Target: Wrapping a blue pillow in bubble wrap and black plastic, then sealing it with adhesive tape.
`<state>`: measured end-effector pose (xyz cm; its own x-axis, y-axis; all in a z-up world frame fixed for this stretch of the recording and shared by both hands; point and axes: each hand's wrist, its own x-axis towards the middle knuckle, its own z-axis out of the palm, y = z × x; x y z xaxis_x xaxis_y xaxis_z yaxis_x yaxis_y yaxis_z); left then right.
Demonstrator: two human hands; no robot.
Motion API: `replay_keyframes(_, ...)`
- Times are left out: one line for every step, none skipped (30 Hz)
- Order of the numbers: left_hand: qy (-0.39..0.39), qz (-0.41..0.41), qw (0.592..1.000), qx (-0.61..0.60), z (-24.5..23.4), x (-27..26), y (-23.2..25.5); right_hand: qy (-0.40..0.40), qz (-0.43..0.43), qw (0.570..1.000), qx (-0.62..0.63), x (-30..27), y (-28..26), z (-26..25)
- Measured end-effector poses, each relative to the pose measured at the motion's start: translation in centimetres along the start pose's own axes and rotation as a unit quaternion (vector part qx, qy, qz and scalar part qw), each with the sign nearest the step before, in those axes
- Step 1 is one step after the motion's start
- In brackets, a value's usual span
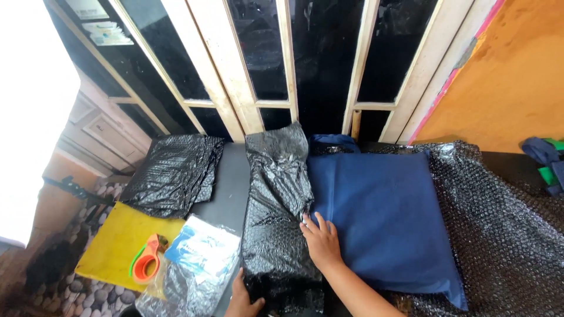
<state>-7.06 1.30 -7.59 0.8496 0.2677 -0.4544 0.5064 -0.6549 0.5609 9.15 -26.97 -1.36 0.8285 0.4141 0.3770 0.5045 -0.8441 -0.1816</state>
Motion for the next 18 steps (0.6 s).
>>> replay_keyframes(-0.089,-0.043,0.992,-0.076,-1.0,0.5,-0.1,-0.066,0.034,0.997,0.021,0.3,-0.1,-0.7)
replay_keyframes(-0.176,-0.087,0.969,-0.15,-2.0,0.9,-0.2,-0.132,0.068,0.988,0.041,0.6,-0.1,-1.4)
replay_keyframes(-0.178,-0.084,0.969,-0.149,-4.6,0.2,1.8,-0.131,0.07,0.988,0.04,1.0,-0.6,-3.7)
replay_keyframes(-0.2,-0.144,0.941,-0.232,-7.2,-0.5,3.9,-0.234,0.075,0.968,0.054,1.4,-1.1,-5.9)
replay_keyframes(-0.219,-0.2,0.902,-0.313,-9.7,-1.1,6.1,-0.333,0.077,0.937,0.066,2.1,-1.4,-8.2)
replay_keyframes(-0.22,-0.196,0.903,-0.313,-10.0,2.0,4.1,-0.33,0.078,0.939,0.063,1.7,-1.2,-7.9)
replay_keyframes(-0.192,-0.168,0.956,-0.145,-10.4,4.9,2.0,-0.329,0.07,0.94,0.059,1.3,-1.1,-7.6)
replay_keyframes(-0.155,-0.134,0.978,0.028,-10.7,7.8,0.0,-0.327,0.062,0.941,0.056,0.9,-0.9,-7.3)
replay_keyframes(-0.155,-0.131,0.979,0.025,-11.6,9.6,0.4,-0.325,0.061,0.942,0.052,0.7,-0.7,-6.7)
replay_keyframes(-0.078,-0.117,0.99,0.013,-12.5,11.3,0.8,-0.313,0.053,0.946,0.058,0.6,-0.4,-6.1)
replay_keyframes(-0.002,-0.103,0.995,0.001,-13.4,13.0,1.2,-0.302,0.044,0.95,0.064,0.5,-0.1,-5.5)
replay_keyframes(-0.002,-0.101,0.995,-0.002,-14.1,14.0,3.3,-0.302,0.043,0.951,0.061,-0.3,0.8,-3.2)
replay_keyframes(0.023,-0.071,0.996,-0.045,-14.9,15.2,5.4,-0.092,-0.022,0.993,-0.07,-1.1,1.7,-0.8)
replay_keyframes(0.047,-0.042,0.994,-0.089,-15.6,16.4,7.5,0.125,-0.084,0.969,-0.195,-2.0,2.6,1.6)
replay_keyframes(0.047,-0.04,0.994,-0.089,-15.6,17.9,9.4,0.126,-0.084,0.969,-0.196,-2.3,2.8,2.8)
replay_keyframes(0.054,-0.027,0.993,-0.099,-15.6,19.4,11.4,0.105,-0.068,0.978,-0.164,-2.7,3.1,4.0)
replay_keyframes(0.061,-0.011,0.992,-0.106,-15.8,21.2,13.5,0.087,-0.049,0.986,-0.133,-2.9,3.3,5.4)
replay_keyframes(0.061,-0.007,0.993,-0.104,-15.1,23.8,14.3,0.089,-0.045,0.986,-0.135,-2.2,3.1,5.4)
